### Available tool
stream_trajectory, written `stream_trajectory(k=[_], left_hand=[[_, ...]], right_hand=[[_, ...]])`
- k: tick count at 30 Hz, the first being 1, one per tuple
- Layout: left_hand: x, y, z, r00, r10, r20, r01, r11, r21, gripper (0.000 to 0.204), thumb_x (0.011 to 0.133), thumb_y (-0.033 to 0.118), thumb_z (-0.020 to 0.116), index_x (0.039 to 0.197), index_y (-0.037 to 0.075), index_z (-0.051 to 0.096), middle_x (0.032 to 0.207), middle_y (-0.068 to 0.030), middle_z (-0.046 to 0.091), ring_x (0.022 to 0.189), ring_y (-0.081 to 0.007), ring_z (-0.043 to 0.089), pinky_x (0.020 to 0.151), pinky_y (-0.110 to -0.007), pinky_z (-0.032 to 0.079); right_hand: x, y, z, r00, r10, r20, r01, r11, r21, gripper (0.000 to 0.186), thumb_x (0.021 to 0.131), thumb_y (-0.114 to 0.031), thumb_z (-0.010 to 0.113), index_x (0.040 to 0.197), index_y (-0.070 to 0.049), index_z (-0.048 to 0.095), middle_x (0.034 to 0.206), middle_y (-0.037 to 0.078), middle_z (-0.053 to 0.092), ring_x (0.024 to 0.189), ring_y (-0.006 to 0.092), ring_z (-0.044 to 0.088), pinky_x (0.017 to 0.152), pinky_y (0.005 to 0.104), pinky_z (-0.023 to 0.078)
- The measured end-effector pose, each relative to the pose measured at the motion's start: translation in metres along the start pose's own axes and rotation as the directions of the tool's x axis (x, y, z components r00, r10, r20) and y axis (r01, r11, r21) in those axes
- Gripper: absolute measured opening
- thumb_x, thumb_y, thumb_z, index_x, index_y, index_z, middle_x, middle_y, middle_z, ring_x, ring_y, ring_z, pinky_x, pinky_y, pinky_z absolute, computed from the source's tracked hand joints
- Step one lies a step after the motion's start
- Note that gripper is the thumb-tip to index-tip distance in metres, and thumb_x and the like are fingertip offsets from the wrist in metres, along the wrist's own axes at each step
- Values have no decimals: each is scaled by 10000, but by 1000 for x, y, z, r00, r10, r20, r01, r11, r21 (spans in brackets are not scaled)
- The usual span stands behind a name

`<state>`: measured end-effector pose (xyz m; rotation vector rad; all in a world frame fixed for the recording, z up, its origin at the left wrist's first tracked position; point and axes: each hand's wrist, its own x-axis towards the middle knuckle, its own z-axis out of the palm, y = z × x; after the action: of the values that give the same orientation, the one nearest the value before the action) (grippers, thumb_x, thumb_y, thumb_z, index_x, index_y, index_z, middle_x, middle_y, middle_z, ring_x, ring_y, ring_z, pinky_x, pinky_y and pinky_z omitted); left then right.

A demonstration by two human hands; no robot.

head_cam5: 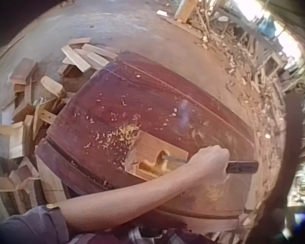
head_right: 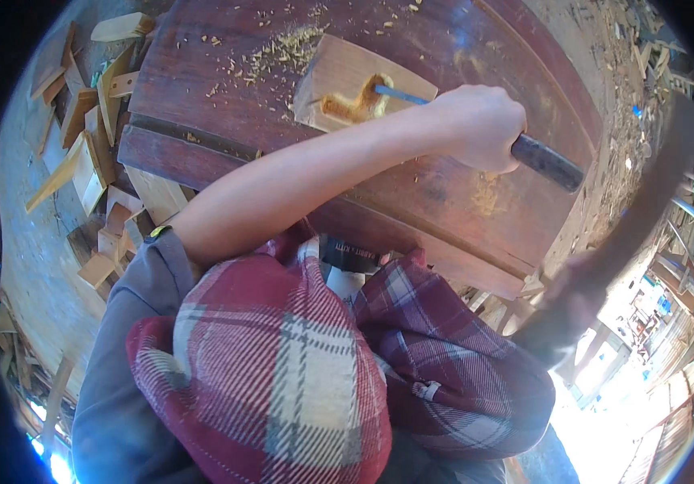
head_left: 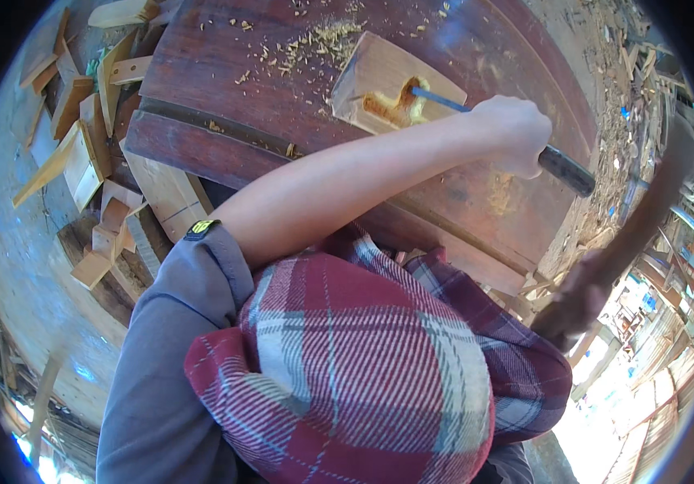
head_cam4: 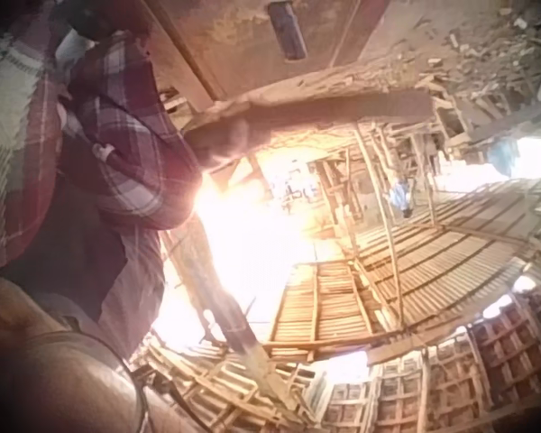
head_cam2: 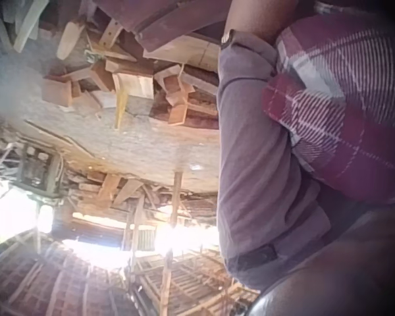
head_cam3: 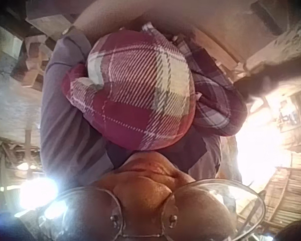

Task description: The person carves a wooden block by hand, using a chisel and mallet to create a shaped cavity.

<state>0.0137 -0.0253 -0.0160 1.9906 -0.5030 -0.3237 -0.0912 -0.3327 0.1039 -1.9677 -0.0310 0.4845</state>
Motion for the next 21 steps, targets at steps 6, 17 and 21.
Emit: stream_trajectory(k=[6, 17, 21], left_hand=[[-16, 21, -12, 998, 48, -35, -46, 998, 49, 201, 701, 252, 646, 741, 62, 698, 740, -172, 673, 730, -371, 667, 683, -439, 544], [-25, 12, -27, 985, 59, -164, -78, 991, -111, 216, 684, 281, 645, 637, 70, 655, 611, -161, 620, 627, -361, 635, 612, -440, 520], [-25, 10, -25, 981, 82, -175, -103, 988, -113, 209, 692, 279, 636, 632, 79, 648, 605, -147, 615, 627, -358, 633, 603, -443, 514]], right_hand=[[3, -37, -14, 983, -186, -9, 175, 910, 375, 605, 772, -218, 630, 1235, 38, 336, 796, 164, 540, 662, 223, 596, 593, 315, 551], [7, -43, 5, 984, -175, -24, 171, 914, 367, 633, 746, -233, 699, 1167, 77, 341, 708, 162, 525, 579, 237, 585, 531, 298, 551], [2, -52, -9, 997, -67, 29, 54, 943, 327, 593, 733, -235, 700, 1161, 43, 399, 725, 142, 545, 629, 242, 610, 611, 326, 568]])
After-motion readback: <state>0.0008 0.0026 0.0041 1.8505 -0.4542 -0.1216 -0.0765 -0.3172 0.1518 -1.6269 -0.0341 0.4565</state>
